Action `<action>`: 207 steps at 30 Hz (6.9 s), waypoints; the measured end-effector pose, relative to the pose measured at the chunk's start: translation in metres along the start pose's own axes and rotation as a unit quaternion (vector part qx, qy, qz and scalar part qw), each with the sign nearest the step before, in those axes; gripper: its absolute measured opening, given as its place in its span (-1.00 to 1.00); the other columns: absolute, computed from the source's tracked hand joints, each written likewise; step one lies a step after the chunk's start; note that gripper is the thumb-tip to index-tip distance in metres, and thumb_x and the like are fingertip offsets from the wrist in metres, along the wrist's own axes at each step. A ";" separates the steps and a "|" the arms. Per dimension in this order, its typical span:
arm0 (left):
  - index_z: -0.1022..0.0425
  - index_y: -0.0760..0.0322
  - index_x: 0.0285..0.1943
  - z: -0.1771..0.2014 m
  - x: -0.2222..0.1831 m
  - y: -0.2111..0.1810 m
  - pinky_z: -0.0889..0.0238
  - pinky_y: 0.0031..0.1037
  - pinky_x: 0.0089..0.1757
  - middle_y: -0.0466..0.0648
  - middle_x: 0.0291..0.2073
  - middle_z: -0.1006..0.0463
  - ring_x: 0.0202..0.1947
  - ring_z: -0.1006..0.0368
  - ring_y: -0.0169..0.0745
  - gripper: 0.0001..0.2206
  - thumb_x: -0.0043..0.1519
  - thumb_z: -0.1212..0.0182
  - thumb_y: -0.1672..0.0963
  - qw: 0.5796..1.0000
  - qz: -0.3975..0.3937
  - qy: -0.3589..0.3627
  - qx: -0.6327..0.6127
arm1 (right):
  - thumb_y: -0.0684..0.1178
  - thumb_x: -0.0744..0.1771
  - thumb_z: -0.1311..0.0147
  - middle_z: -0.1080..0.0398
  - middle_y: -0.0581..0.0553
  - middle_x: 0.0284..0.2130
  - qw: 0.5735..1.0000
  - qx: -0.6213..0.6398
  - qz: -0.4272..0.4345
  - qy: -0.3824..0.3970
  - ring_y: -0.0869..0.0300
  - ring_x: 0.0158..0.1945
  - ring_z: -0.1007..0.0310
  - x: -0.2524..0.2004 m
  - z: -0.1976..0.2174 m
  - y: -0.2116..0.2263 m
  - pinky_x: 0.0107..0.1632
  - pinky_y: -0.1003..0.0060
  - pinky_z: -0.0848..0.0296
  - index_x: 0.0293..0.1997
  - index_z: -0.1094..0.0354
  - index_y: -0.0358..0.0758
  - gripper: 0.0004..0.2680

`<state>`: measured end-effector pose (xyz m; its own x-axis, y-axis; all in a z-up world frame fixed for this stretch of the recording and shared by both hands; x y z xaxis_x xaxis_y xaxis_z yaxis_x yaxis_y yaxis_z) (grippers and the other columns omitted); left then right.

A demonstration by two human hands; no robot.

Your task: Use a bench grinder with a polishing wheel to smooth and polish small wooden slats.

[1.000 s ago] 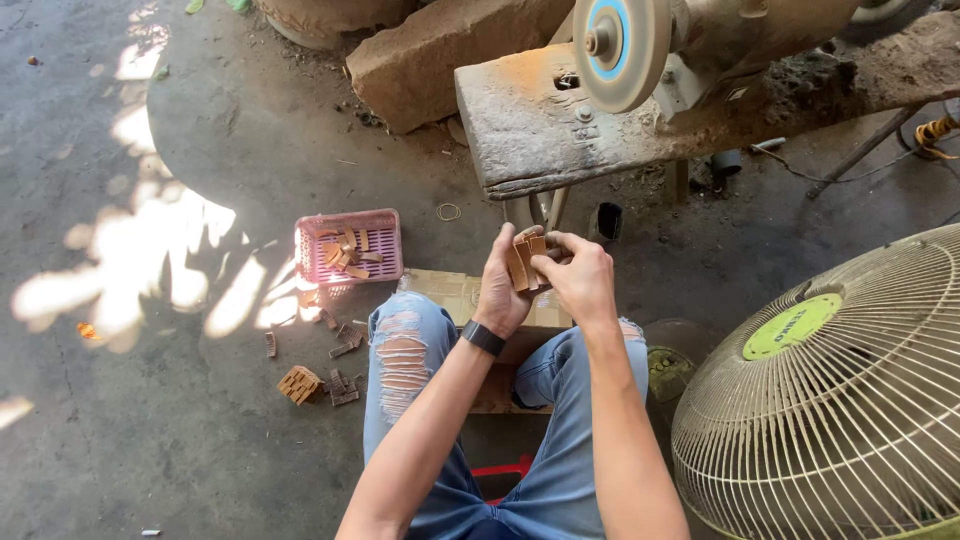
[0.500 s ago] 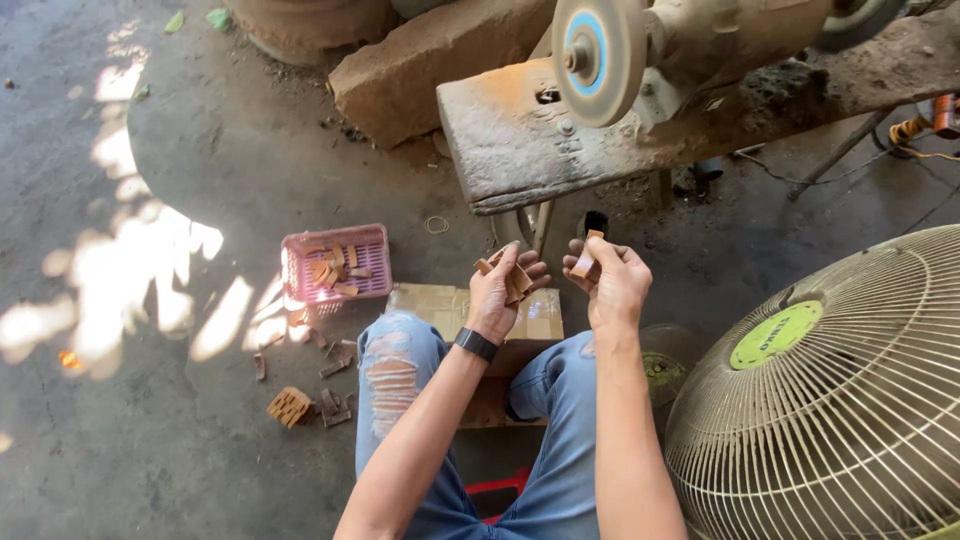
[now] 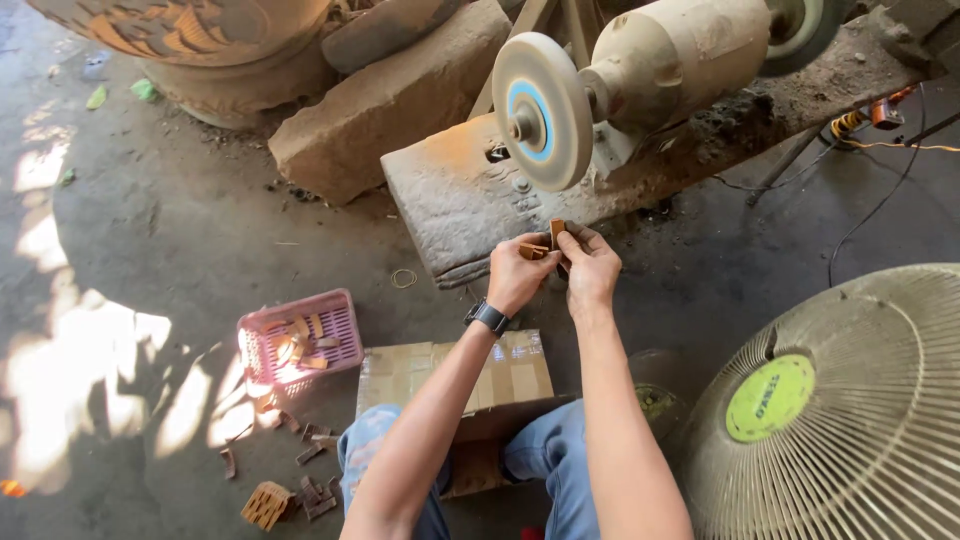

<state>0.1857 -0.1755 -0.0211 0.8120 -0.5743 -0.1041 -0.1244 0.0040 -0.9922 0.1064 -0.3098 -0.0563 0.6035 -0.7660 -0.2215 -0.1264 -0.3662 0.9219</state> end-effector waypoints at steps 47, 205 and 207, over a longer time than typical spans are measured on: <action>-0.55 0.39 -0.20 0.020 0.018 -0.057 -0.43 -0.44 -0.24 0.03 -0.33 -0.61 -0.35 -0.58 -0.18 -0.87 0.09 -0.33 0.27 0.966 -0.205 -0.125 0.094 | -0.16 0.36 -0.20 -0.55 -0.06 -0.30 0.995 -0.068 0.066 0.026 0.32 -0.31 -0.46 0.020 -0.040 0.015 -0.23 0.41 -0.49 -0.08 -0.55 -0.43 -0.86; -0.55 0.39 -0.04 0.060 0.025 -0.014 -0.41 -0.61 -0.39 -0.18 -0.41 -0.61 -0.41 -0.49 -0.55 -0.78 0.16 -0.39 0.22 0.982 -0.111 -0.150 0.010 | -0.18 0.36 -0.20 -0.53 -0.18 -0.31 0.996 0.026 -0.059 0.058 0.19 -0.38 -0.50 0.023 -0.051 -0.022 -0.28 0.31 -0.51 -0.10 -0.50 -0.50 -0.86; -0.58 0.39 -0.15 0.045 0.039 0.015 -0.34 -0.60 -0.47 -0.14 -0.47 -0.61 -0.51 -0.45 -0.53 -0.85 0.18 -0.41 0.19 0.991 -0.044 -0.109 -0.059 | -0.19 0.36 -0.13 -0.56 -0.13 -0.26 0.999 -0.018 -0.011 0.036 0.23 -0.33 -0.52 0.020 -0.045 0.005 -0.26 0.32 -0.52 -0.02 -0.52 -0.45 -0.84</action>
<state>0.2410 -0.1608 -0.0428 0.9250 -0.3778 -0.0417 -0.1025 -0.1423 -0.9845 0.1531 -0.3029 -0.0416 0.6605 -0.7179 -0.2200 -0.0852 -0.3628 0.9280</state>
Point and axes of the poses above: each hand's wrist, its own x-axis towards the middle knuckle, its own z-axis out of the back of the hand, y = z × x, the point moved 9 cm from there along x, towards the middle knuckle
